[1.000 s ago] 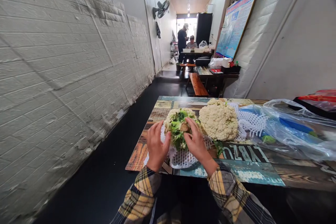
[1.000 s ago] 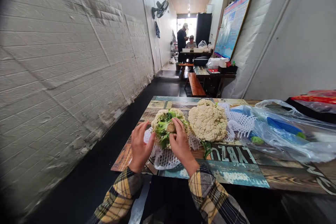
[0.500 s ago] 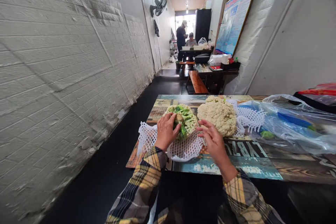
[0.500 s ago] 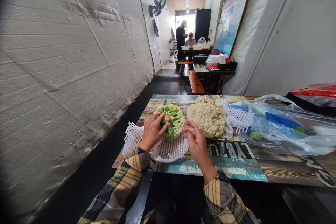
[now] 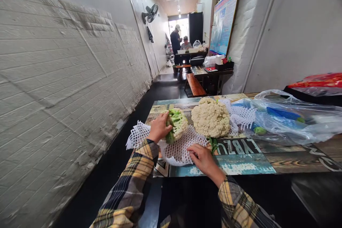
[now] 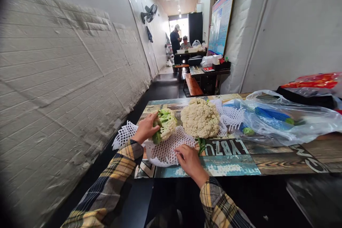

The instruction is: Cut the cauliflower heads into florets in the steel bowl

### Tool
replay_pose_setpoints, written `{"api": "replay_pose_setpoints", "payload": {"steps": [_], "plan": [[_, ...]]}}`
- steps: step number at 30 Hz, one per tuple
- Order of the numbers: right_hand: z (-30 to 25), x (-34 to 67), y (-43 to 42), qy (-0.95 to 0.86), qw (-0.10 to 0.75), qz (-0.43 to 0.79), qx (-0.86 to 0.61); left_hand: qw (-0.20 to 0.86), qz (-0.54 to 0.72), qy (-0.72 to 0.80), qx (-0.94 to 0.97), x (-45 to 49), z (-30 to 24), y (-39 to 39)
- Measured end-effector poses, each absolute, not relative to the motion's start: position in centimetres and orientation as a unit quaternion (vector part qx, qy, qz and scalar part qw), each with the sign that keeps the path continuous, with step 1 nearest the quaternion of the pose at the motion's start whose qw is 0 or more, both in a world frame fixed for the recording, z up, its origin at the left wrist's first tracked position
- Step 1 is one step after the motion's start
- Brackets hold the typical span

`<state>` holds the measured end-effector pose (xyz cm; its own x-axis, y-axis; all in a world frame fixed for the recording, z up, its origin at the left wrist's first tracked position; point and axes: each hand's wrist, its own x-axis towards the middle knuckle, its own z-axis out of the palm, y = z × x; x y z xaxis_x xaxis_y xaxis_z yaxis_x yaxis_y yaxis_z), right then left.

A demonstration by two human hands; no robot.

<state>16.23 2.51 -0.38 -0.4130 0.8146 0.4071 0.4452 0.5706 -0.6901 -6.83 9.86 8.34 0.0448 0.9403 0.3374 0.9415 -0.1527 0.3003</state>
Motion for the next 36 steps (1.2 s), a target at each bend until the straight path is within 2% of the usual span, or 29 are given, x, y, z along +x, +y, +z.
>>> {"api": "replay_pose_setpoints", "payload": {"steps": [5, 14, 20, 25, 30, 32, 36], "plan": [[-0.8, 16.5, 2.9, -0.787, 0.395, 0.255, -0.401, -0.047, -0.304, -0.593, -0.744, -9.3, 7.1, 8.6], [-1.2, 16.7, 4.0, -0.76, 0.393, 0.208, -0.473, 0.067, -0.286, -0.489, -0.821, -3.5, 7.4, 6.0], [-1.2, 16.6, 4.3, -0.724, 0.445, 0.214, -0.481, 0.018, -0.358, -0.567, -0.742, -2.9, 6.4, 7.9], [0.5, 18.6, 4.0, -0.681, 0.521, 0.254, -0.447, -0.04, -0.414, -0.643, -0.643, -5.4, 4.9, 8.6], [1.9, 24.7, 4.5, -0.616, 0.554, 0.196, -0.525, -0.029, -0.414, -0.643, -0.644, -5.2, 4.1, 8.0], [1.8, 26.4, 4.5, -0.624, 0.534, 0.159, -0.548, -0.013, -0.415, -0.636, -0.651, -4.7, 4.0, 7.8], [0.7, 26.5, 3.9, -0.723, 0.394, 0.128, -0.553, -0.008, -0.431, -0.634, -0.643, -4.6, 3.6, 7.5]]}}
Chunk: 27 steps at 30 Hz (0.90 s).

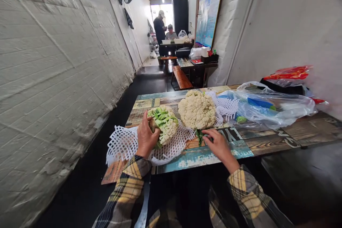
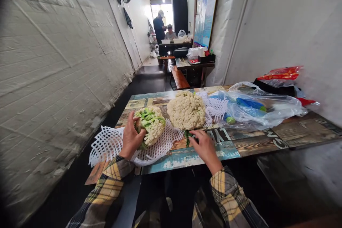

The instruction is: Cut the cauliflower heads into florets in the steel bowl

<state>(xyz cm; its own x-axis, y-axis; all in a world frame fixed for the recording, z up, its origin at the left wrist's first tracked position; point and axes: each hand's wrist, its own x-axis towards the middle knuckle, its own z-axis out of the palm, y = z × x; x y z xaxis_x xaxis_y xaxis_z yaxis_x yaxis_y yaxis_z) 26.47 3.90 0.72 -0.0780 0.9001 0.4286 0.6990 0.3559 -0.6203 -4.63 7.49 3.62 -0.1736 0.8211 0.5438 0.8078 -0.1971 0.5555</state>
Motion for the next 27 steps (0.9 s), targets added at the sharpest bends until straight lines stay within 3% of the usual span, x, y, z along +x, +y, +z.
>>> {"api": "replay_pose_setpoints", "payload": {"steps": [3, 6, 9, 15, 27], "plan": [[-0.4, 25.1, 3.7, -0.765, 0.333, 0.07, -0.547, 0.009, 0.438, 0.635, 0.636, -5.0, 3.3, 7.2], [-1.0, 24.5, 4.2, -0.764, 0.343, 0.053, -0.544, -0.001, 0.436, 0.632, 0.64, -5.2, 3.0, 6.9], [-1.3, 25.2, 5.0, -0.734, 0.393, 0.126, -0.539, -0.007, 0.44, 0.629, 0.641, -5.1, 2.9, 6.7], [-2.1, 27.0, 5.8, -0.509, 0.545, 0.364, -0.558, -0.012, 0.449, 0.627, 0.636, -5.2, 2.8, 6.5], [4.0, 26.3, 3.7, -0.368, 0.673, 0.497, -0.407, -0.02, 0.447, 0.632, 0.633, -4.9, 2.7, 6.7]]}}
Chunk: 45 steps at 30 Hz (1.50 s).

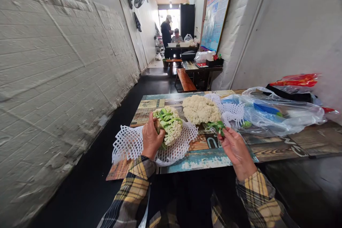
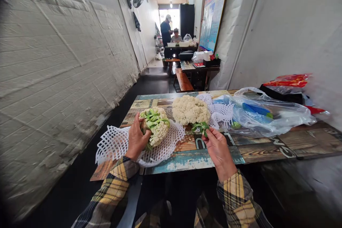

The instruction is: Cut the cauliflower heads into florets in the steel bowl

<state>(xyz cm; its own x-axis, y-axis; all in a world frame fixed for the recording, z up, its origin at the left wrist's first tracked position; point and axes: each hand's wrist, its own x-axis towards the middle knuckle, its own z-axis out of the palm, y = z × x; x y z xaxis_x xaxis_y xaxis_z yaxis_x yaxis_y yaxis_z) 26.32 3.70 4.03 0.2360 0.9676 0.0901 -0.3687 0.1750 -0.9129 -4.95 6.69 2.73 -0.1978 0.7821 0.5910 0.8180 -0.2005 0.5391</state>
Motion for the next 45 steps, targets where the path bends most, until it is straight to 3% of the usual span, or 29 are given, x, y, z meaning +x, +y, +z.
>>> {"api": "replay_pose_setpoints", "payload": {"steps": [4, 10, 15, 25, 33, 39, 45], "plan": [[4.5, 26.4, 3.8, -0.448, 0.641, 0.437, -0.444, 0.019, -0.443, -0.639, -0.629, -4.9, 2.8, 6.6], [1.0, 26.0, 3.3, -0.693, 0.459, 0.208, -0.515, 0.024, -0.432, -0.643, -0.632, -4.9, 3.1, 6.5], [0.7, 25.8, 2.5, -0.774, 0.374, 0.196, -0.473, 0.068, -0.405, -0.636, -0.653, -4.4, 3.3, 6.0], [6.7, 33.3, 6.1, -0.67, 0.492, -0.025, -0.555, 0.109, -0.371, -0.644, -0.66, -3.2, 4.5, 6.3], [7.9, 31.3, 9.3, -0.654, 0.546, 0.116, -0.51, 0.113, -0.392, -0.655, -0.636, -2.5, 4.1, 5.6], [4.5, 26.2, 12.9, -0.584, 0.56, 0.257, -0.528, 0.106, -0.415, -0.657, -0.621, -2.5, 3.4, 4.6], [1.4, 23.4, 16.7, -0.523, 0.565, 0.281, -0.573, 0.07, -0.428, -0.693, -0.576, -3.1, 3.9, 5.9]]}}
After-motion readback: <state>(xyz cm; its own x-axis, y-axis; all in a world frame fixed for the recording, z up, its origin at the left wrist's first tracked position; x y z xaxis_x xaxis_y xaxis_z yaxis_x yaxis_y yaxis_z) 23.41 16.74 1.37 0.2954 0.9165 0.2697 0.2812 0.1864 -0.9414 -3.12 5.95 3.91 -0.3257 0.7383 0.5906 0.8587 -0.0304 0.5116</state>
